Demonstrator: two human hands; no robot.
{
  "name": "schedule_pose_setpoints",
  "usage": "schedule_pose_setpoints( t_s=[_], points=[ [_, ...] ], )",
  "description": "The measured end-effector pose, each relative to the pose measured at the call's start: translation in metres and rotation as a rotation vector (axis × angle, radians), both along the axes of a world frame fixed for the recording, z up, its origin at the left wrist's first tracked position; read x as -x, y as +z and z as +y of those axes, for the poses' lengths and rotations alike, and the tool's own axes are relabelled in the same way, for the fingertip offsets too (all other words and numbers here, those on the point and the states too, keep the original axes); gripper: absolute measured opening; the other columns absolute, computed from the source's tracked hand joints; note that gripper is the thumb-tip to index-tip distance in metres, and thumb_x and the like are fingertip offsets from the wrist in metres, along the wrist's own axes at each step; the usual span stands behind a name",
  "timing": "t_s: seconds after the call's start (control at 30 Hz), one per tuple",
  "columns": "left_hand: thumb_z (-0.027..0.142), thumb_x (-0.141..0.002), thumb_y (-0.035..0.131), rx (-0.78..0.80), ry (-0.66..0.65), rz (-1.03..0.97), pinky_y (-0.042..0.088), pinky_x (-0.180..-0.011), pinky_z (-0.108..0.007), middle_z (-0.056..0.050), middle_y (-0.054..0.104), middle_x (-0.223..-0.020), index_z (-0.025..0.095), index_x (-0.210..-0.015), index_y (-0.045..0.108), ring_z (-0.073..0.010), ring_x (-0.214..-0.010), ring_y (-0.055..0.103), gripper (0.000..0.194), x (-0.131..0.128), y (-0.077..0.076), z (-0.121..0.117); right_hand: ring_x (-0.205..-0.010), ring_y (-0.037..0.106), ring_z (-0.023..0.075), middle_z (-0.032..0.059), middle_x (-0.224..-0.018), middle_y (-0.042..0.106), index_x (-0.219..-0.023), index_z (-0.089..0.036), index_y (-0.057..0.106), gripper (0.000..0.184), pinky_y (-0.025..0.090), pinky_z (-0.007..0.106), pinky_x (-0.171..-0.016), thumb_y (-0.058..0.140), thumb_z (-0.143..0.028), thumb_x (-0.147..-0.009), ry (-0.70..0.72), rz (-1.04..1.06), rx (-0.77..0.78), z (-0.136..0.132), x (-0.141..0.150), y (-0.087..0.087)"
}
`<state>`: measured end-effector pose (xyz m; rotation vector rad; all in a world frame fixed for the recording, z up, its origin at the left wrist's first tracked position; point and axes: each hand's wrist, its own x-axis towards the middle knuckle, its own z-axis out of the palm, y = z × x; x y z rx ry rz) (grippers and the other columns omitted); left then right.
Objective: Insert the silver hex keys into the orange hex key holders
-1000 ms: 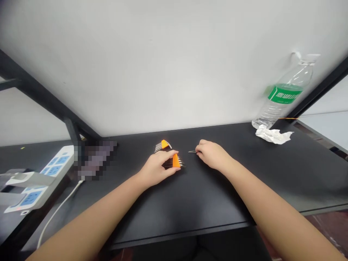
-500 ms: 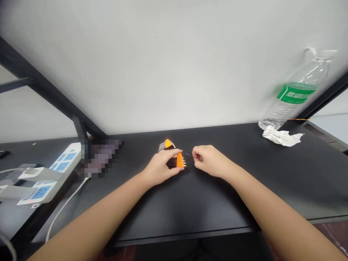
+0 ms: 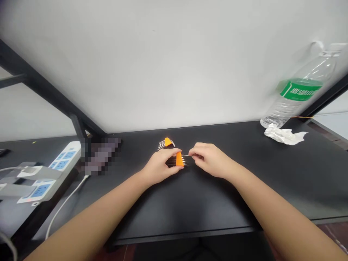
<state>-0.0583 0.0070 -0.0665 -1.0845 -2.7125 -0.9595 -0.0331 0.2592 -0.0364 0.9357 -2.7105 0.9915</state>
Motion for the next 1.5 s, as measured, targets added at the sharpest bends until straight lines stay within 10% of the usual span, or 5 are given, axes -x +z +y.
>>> schedule_pose_setpoints(
  t_s=[0.57, 1.5],
  points=[
    [0.039, -0.083, 0.076, 0.005, -0.049, 0.031, 0.053, -0.084, -0.034, -0.003, 0.072, -0.096, 0.024, -0.125, 0.063, -0.0193, -0.085, 0.065, 0.046, -0.001, 0.003, 0.003, -0.078, 0.063, 0.0147, 0.0074, -0.105, 0.065, -0.114, -0.022, 0.071, 0.032, 0.051, 0.028, -0.069, 0.046, -0.01, -0.098, 0.054, 0.15, -0.186, 0.001, -0.014, 0.003],
    [0.037, -0.082, 0.078, -0.086, -0.08, 0.028, 0.053, -0.093, -0.037, -0.005, 0.073, -0.109, 0.024, -0.125, 0.064, -0.0211, -0.099, 0.067, 0.047, -0.002, 0.004, 0.003, -0.085, 0.062, 0.0165, 0.0067, -0.098, 0.067, -0.101, -0.021, 0.069, 0.021, 0.052, 0.03, -0.076, 0.05, -0.012, -0.098, 0.061, 0.066, 0.011, 0.003, -0.006, 0.009]
  ],
)
